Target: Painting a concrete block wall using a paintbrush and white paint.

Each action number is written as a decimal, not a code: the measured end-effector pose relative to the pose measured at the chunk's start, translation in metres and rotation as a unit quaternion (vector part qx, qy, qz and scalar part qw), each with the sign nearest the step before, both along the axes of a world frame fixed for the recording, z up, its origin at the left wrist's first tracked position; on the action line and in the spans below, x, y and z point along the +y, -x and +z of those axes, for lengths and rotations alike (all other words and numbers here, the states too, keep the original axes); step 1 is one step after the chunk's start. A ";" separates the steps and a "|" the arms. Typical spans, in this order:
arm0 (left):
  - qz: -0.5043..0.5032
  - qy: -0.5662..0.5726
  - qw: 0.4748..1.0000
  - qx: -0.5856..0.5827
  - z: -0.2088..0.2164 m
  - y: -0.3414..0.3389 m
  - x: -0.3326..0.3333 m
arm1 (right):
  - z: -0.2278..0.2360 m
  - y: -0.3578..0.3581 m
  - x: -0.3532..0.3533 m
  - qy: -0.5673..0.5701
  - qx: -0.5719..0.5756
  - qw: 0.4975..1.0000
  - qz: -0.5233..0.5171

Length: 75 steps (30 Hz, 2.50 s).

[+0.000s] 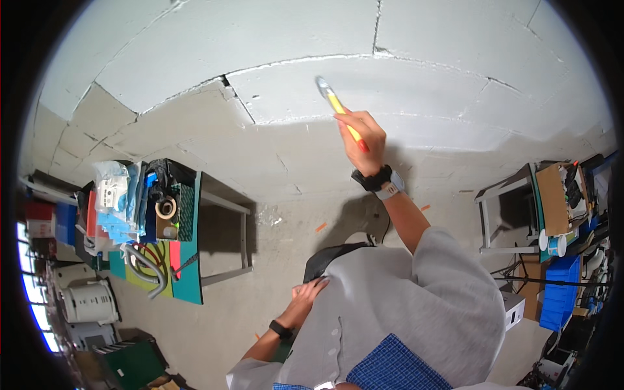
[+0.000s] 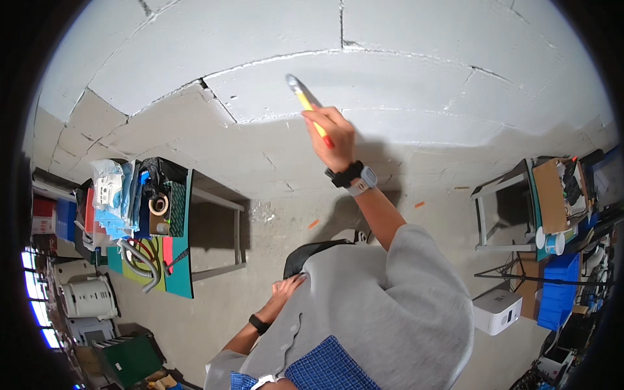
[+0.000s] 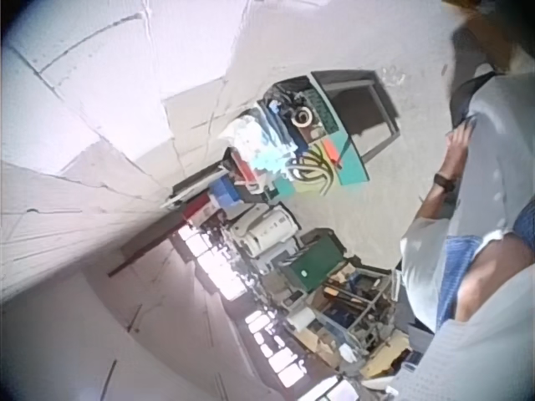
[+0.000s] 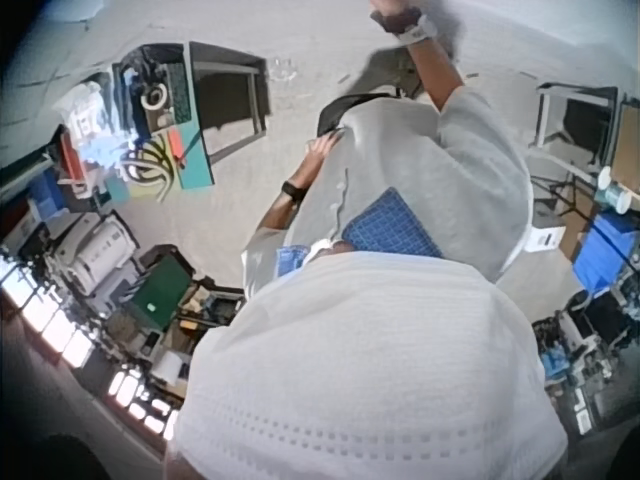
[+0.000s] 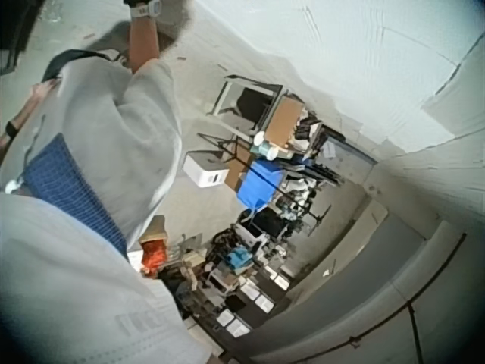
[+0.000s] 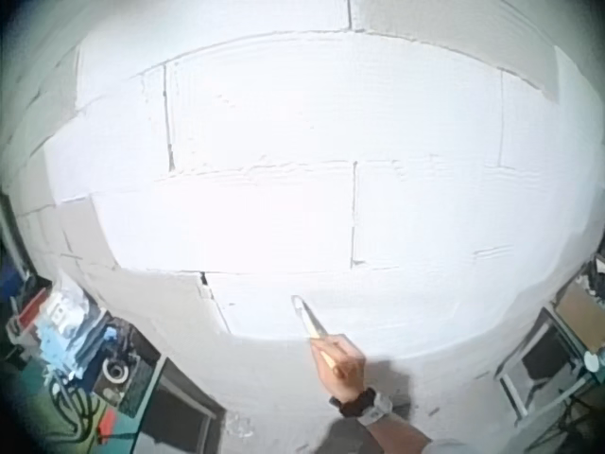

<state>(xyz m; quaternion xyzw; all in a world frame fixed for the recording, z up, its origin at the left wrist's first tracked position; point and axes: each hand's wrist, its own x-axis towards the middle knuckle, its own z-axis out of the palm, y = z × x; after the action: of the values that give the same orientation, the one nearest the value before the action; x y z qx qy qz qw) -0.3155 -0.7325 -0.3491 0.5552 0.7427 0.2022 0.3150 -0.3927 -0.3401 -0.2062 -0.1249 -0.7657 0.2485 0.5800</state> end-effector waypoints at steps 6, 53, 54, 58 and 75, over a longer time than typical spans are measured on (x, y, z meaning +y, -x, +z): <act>-0.040 0.015 0.999 -0.024 0.023 0.007 0.035 | -0.016 -0.042 0.080 -0.062 0.007 0.998 -0.011; -0.175 0.064 0.982 -0.039 0.040 0.083 0.038 | -0.117 -0.067 0.077 0.055 -0.063 0.965 -0.247; -0.162 0.054 0.985 -0.038 0.039 0.087 0.031 | -0.117 -0.051 0.061 0.071 -0.066 0.971 -0.218; -0.143 0.046 0.987 -0.051 0.039 0.100 0.019 | -0.113 -0.001 0.007 0.048 -0.098 0.990 -0.092; -0.166 0.034 0.984 -0.051 0.032 0.071 0.049 | -0.085 -0.151 0.147 -0.065 0.110 0.946 -0.299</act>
<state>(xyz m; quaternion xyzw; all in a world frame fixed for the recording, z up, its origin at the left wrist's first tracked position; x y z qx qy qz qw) -0.3864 -0.6840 -0.3166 0.6488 0.6297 0.1499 0.4001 -0.2414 -0.1927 -0.2914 -0.2814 -0.6391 0.0254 0.7154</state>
